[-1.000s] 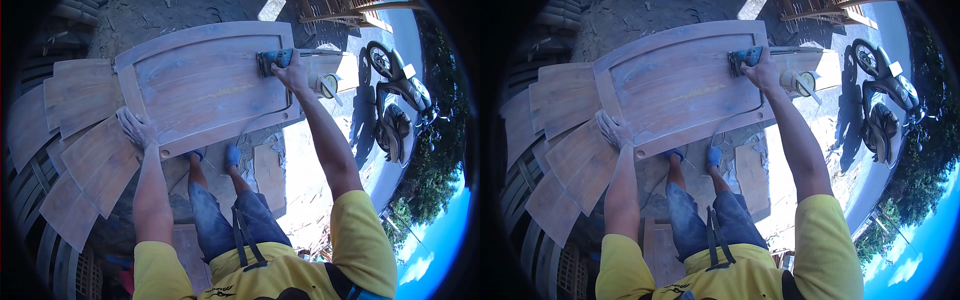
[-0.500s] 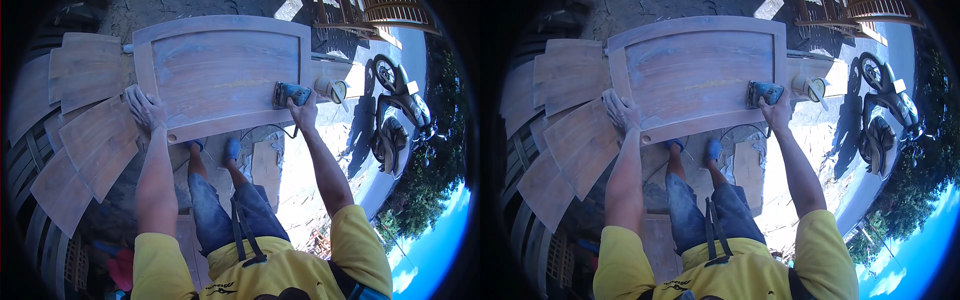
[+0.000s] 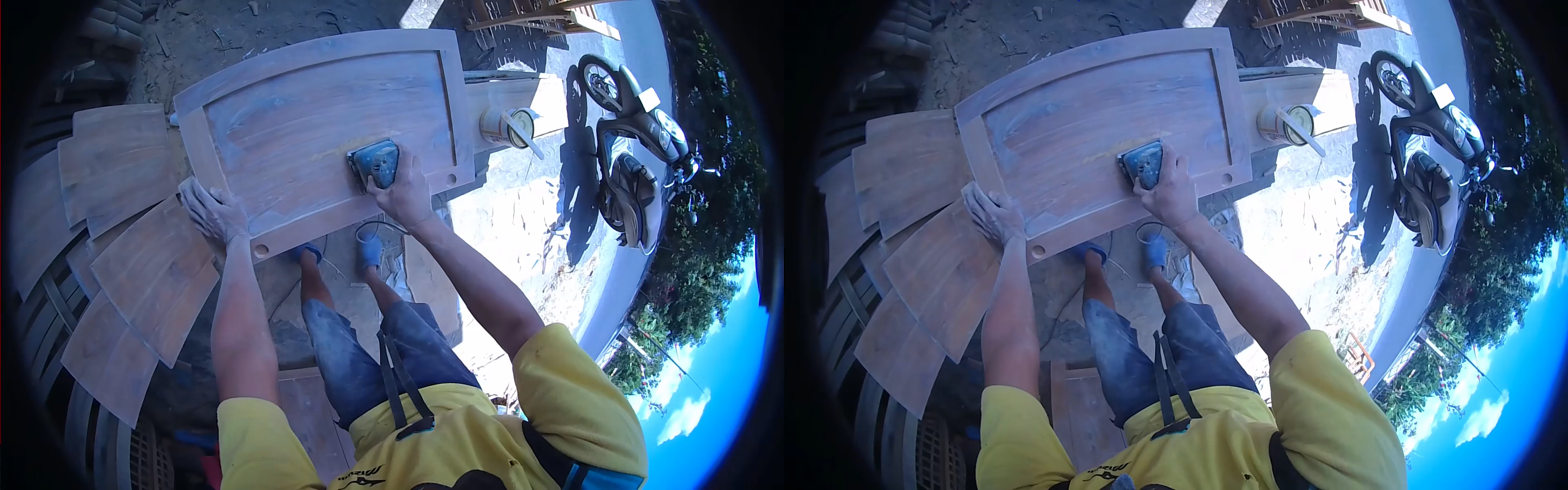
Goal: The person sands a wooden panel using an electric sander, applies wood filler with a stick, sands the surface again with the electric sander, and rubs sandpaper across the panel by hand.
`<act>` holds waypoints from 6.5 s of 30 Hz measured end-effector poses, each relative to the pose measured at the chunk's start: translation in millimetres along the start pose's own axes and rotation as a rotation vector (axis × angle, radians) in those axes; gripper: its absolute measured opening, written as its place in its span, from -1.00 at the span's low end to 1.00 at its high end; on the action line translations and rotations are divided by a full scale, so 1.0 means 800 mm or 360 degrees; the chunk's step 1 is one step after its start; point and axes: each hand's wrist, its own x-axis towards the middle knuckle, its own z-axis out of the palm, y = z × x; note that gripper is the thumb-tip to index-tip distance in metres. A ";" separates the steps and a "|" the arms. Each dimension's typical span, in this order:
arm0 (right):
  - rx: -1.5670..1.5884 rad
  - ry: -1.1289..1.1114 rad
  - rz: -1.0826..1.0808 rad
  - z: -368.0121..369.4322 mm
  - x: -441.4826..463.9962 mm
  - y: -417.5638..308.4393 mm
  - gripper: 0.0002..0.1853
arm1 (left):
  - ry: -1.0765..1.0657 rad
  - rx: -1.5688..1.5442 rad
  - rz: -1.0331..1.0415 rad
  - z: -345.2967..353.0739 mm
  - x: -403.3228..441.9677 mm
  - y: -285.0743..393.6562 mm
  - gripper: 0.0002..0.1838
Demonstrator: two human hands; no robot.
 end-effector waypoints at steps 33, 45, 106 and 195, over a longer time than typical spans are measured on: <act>0.0120 -0.0455 -0.0582 0.090 0.021 -0.157 -0.03 | 0.0041 -0.0025 -0.0012 -0.001 0.002 0.002 -0.40; -0.0129 0.0042 -0.0379 -0.052 0.109 0.070 -0.14 | 0.0070 0.0010 0.0018 0.002 0.000 -0.002 -0.41; 0.1389 -0.0187 0.0635 -0.127 0.070 0.114 -0.61 | 0.0067 -0.0002 -0.0065 0.005 -0.003 -0.002 -0.41; -0.0081 -0.0064 -0.0059 -0.088 0.171 0.079 -0.09 | 0.0050 0.0074 -0.0009 -0.006 0.004 0.008 -0.20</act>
